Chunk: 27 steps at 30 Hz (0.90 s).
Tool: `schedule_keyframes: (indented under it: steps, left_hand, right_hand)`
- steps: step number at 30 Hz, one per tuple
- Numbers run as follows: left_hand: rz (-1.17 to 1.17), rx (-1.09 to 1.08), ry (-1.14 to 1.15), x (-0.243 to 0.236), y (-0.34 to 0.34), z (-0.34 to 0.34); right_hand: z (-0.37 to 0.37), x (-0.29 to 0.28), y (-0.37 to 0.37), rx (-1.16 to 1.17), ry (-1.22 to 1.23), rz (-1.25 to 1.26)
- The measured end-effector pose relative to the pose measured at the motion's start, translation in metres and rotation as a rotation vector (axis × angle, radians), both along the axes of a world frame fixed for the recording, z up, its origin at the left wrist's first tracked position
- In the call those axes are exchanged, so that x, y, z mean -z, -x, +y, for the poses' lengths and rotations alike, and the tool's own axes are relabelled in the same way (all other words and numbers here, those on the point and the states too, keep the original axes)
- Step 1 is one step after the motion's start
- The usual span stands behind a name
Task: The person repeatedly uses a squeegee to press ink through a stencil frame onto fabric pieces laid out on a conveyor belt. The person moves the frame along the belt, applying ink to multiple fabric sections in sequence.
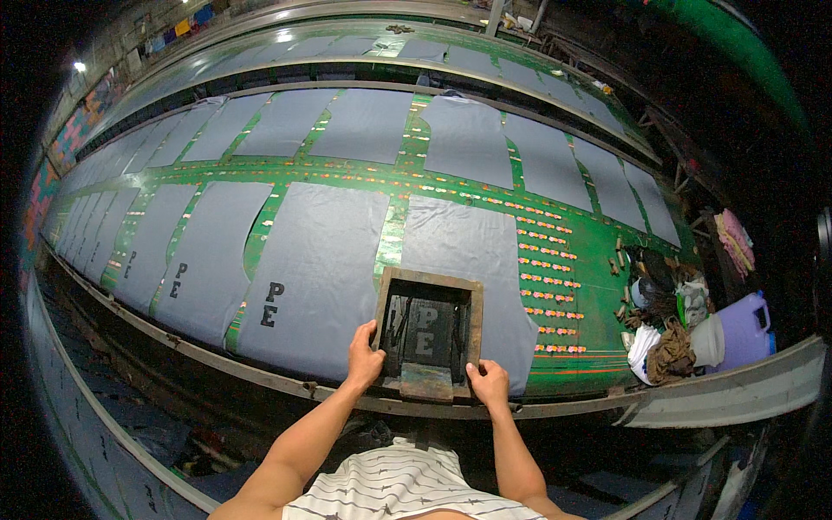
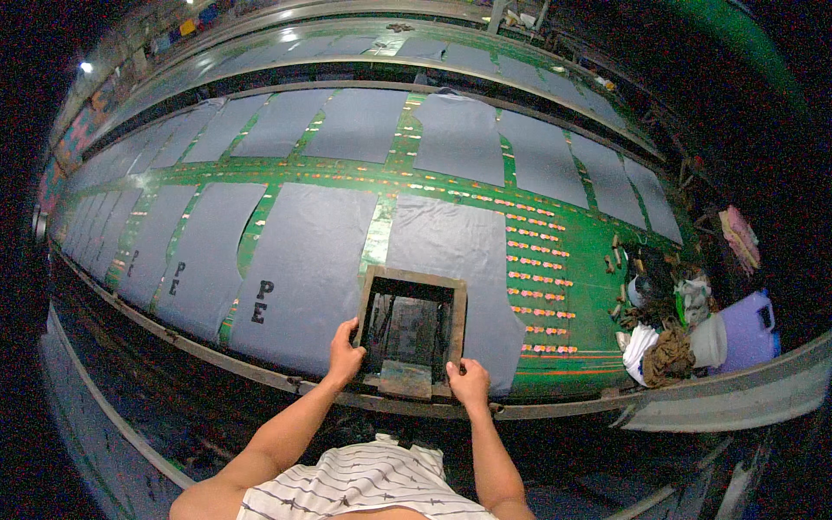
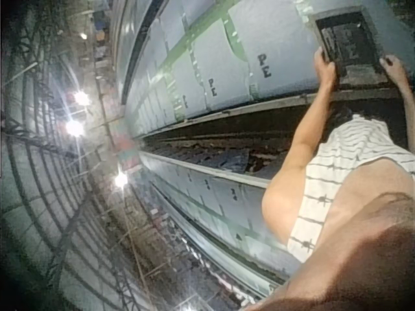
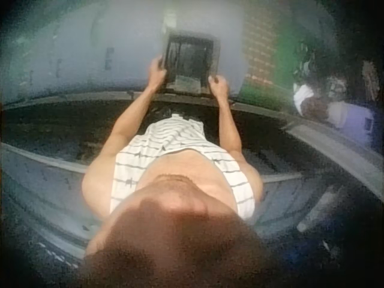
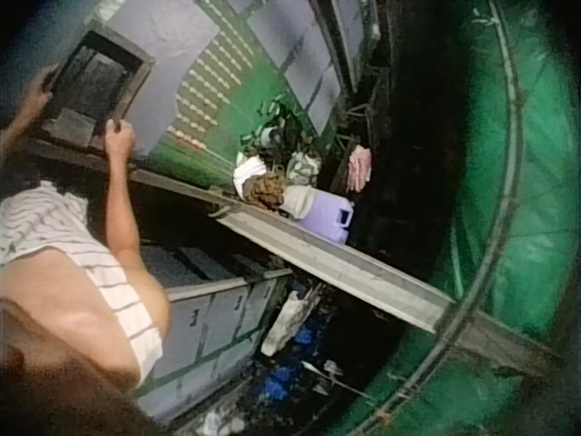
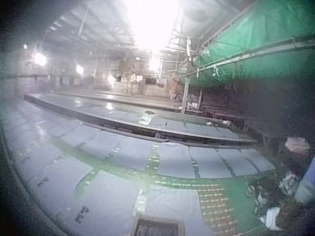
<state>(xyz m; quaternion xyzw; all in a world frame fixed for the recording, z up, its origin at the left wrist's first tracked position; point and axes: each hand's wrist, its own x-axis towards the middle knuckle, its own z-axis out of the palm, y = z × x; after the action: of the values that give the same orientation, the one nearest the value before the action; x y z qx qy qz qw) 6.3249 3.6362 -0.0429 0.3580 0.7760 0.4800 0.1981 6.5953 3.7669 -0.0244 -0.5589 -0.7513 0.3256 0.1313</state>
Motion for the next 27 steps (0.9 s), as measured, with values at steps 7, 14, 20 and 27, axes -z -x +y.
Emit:
schedule_keyframes:
  steps: [7, 14, 20, 27]
  left_hand:
    - [0.027, 0.004, -0.004, -0.001, -0.001, 0.002]
    - [0.064, -0.007, -0.039, 0.001, 0.001, -0.002]
    - [0.057, 0.001, -0.037, 0.003, 0.002, -0.002]
    - [0.042, -0.006, -0.052, 0.011, 0.002, 0.002]
  right_hand:
    - [0.001, 0.007, -0.004, -0.022, -0.043, -0.052]
    - [-0.032, -0.045, 0.022, -0.248, -0.261, 0.259]
    - [-0.058, -0.084, 0.036, -0.759, -0.36, 0.041]
    - [-0.053, -0.055, 0.054, -0.605, -0.446, 0.041]
